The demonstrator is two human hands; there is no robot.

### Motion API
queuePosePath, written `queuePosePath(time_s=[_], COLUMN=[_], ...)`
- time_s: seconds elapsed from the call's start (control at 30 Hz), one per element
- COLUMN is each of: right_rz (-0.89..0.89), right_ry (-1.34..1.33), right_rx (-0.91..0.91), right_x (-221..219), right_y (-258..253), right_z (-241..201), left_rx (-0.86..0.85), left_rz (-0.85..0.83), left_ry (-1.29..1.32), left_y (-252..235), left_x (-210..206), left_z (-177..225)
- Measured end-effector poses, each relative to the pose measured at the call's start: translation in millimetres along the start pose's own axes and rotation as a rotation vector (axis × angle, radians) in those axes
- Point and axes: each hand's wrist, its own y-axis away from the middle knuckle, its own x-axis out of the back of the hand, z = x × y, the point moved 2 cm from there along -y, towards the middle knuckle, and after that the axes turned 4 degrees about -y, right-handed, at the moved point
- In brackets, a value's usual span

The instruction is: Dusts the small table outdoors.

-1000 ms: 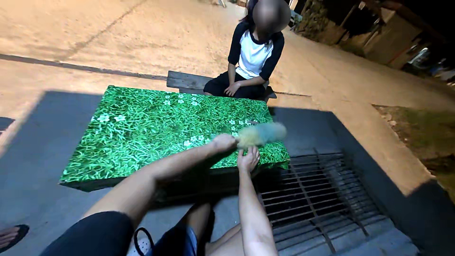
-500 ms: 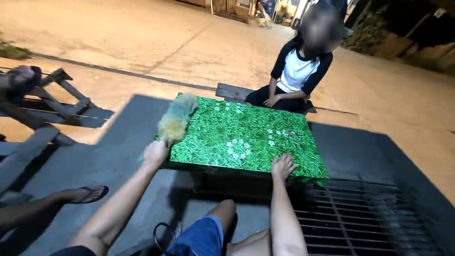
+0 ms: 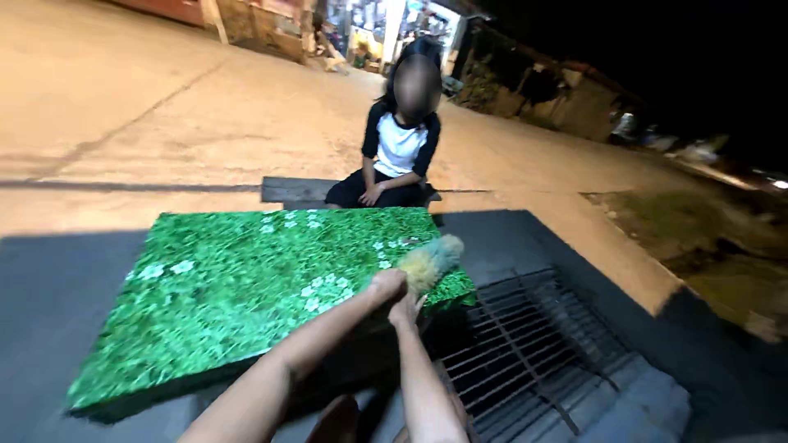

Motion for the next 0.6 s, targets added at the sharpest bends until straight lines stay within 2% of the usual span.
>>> queuePosePath(time_s=[0.13,0.27,0.33,0.47,0.53,0.6], right_rz=[0.139,0.105,0.078,0.048,0.044,0.035], right_ry=[-0.184,-0.244,-0.256,-0.249,-0.22,-0.217], right_rx=[-0.003,-0.009,-0.02,-0.03,-0.04,-0.054], right_x=[-5.1,-1.0,0.7,4.8,4.8,8.4], right_y=[-18.1,-19.9,-20.0,-20.7,-21.9,-25.1], right_z=[2.4,-0.2,-1.4,-2.7,-4.2,-7.4], left_rx=[0.008,0.056,0.098,0.327,0.427,0.556], left_rz=[0.032,0.087,0.133,0.264,0.373,0.387], left_ry=[-0.071,-0.086,-0.077,0.049,0.049,0.055], left_y=[-40.2,-58.1,-63.3,-42.3,-15.9,31.1], left_x=[5.3,8.1,10.9,22.0,15.9,17.9], left_z=[-16.6,-21.0,-38.4,-117.0,-173.2,-217.7])
